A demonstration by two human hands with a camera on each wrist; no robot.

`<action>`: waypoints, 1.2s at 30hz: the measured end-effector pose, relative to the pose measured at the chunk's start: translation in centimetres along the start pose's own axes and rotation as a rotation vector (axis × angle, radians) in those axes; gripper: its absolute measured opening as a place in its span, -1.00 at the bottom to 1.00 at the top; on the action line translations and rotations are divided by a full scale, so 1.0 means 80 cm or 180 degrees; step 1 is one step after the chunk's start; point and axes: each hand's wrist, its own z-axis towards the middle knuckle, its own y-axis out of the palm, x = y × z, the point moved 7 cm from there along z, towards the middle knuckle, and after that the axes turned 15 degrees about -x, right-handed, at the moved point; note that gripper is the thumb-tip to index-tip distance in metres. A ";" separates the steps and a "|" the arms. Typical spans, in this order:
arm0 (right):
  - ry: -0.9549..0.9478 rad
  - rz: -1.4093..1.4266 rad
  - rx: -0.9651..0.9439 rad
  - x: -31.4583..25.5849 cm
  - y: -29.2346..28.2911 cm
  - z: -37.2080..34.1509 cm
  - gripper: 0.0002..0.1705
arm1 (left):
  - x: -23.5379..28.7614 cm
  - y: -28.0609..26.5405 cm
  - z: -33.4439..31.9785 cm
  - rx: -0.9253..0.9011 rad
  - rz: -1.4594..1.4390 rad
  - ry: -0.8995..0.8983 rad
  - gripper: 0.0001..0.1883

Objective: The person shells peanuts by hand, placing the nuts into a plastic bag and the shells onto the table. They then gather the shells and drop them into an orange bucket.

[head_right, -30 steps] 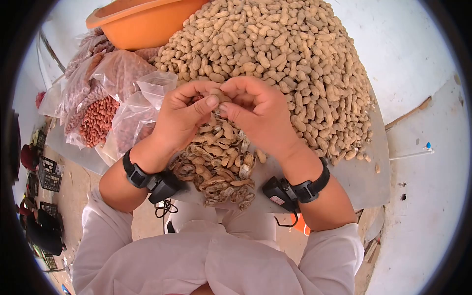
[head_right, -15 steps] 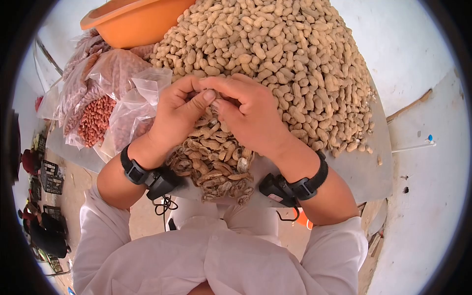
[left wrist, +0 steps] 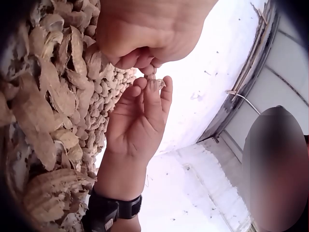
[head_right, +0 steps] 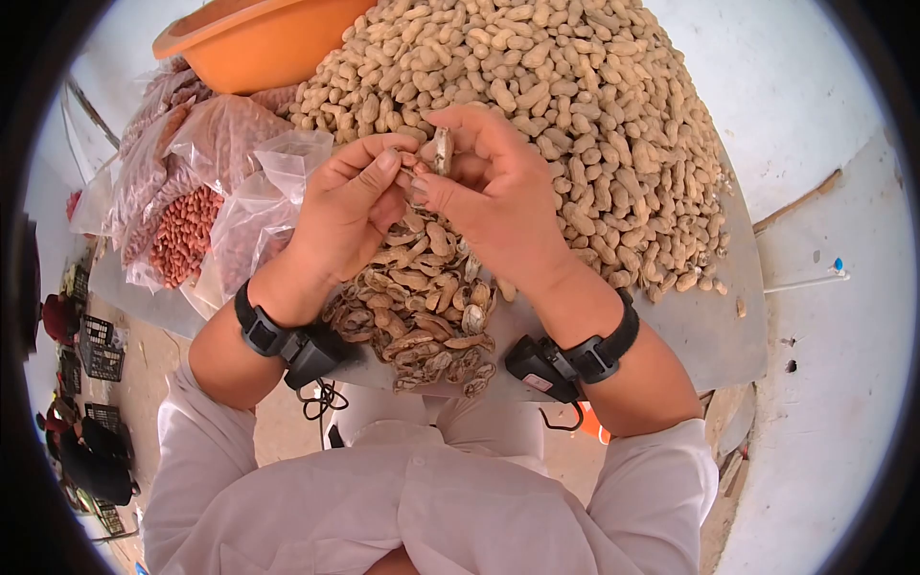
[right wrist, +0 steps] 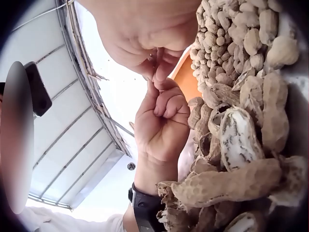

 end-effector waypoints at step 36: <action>-0.0005 -0.1317 -0.1402 -0.005 0.025 -0.005 -0.83 | 0.146 -0.013 0.016 -0.0020 0.0949 0.0240 -0.79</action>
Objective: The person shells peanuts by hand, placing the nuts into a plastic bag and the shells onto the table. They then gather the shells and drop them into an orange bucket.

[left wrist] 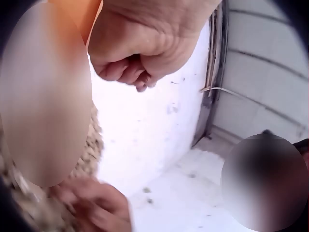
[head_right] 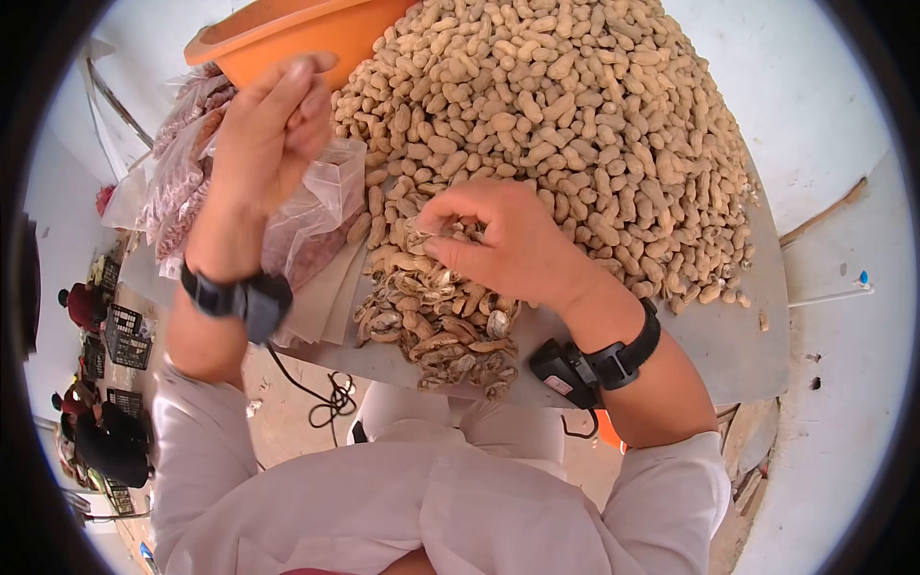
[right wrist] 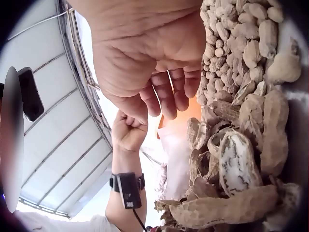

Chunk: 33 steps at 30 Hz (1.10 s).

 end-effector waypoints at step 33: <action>0.1392 -0.2057 -0.0143 0.035 -0.067 -0.029 -0.75 | -0.023 0.030 0.001 -0.0427 0.1817 -0.0110 -0.66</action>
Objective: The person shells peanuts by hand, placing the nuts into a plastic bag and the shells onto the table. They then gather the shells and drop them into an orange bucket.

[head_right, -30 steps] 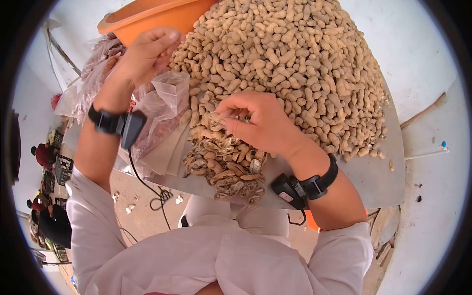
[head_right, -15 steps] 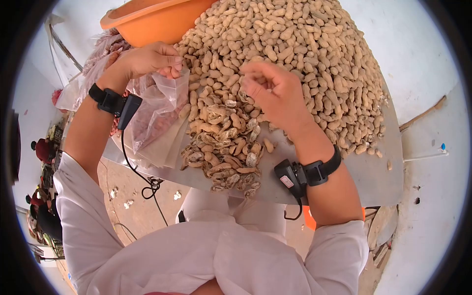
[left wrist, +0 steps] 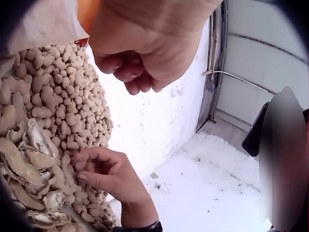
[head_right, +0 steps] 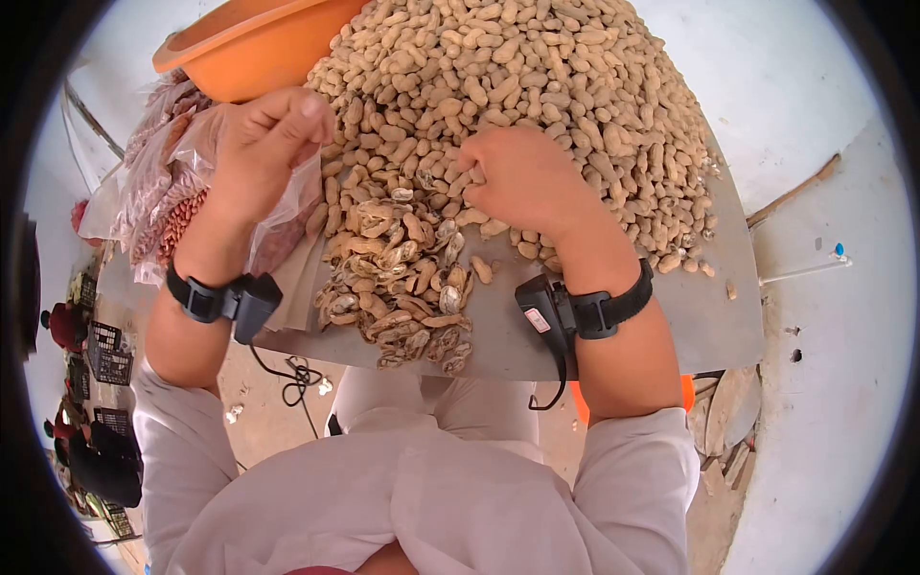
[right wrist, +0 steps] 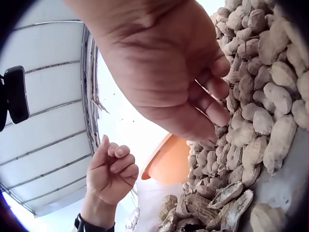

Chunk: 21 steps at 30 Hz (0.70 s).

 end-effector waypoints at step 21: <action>-0.0316 0.0419 -0.0007 -0.013 0.024 0.009 -0.77 | -0.050 0.055 -0.121 -0.1473 0.2631 -0.0210 -0.83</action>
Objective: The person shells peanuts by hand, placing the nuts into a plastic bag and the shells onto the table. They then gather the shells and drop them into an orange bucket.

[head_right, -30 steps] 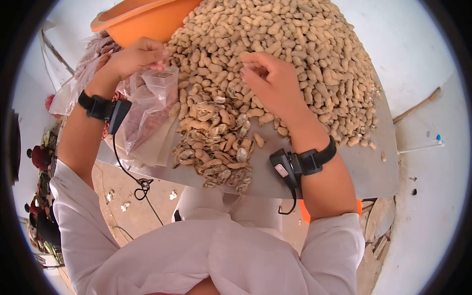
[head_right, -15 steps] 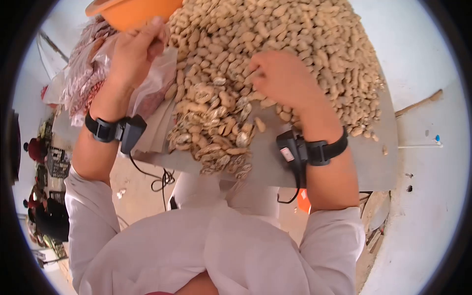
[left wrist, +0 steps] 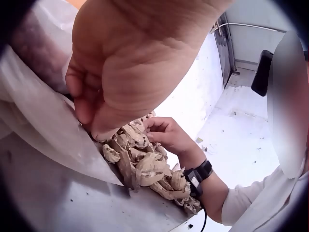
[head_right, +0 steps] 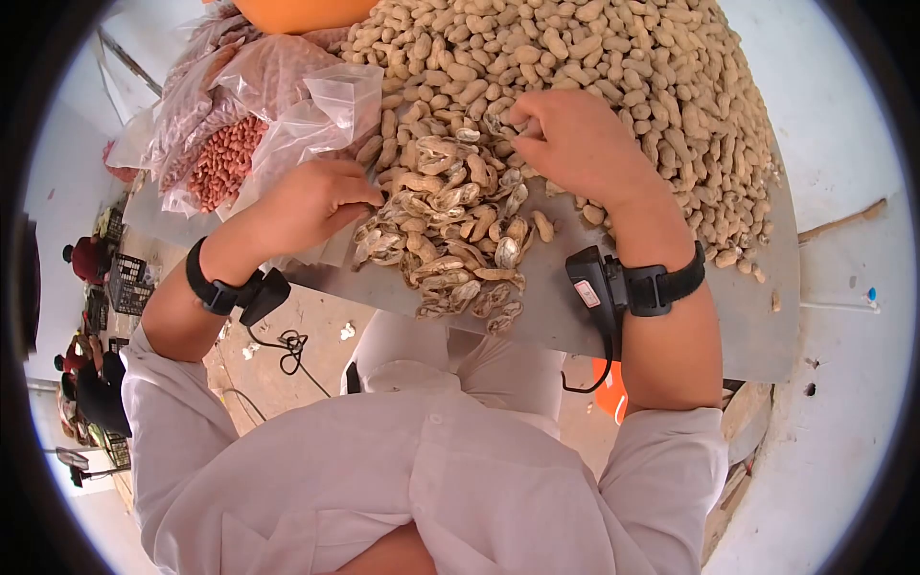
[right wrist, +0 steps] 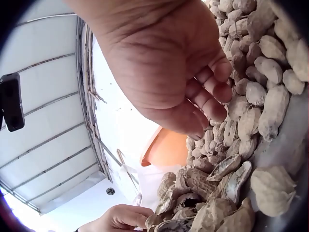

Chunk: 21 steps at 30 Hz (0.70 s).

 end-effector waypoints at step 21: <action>0.0127 0.0008 -0.0027 0.000 -0.007 -0.003 -0.76 | -0.106 -0.139 0.038 0.0053 -0.0336 -0.1307 -0.89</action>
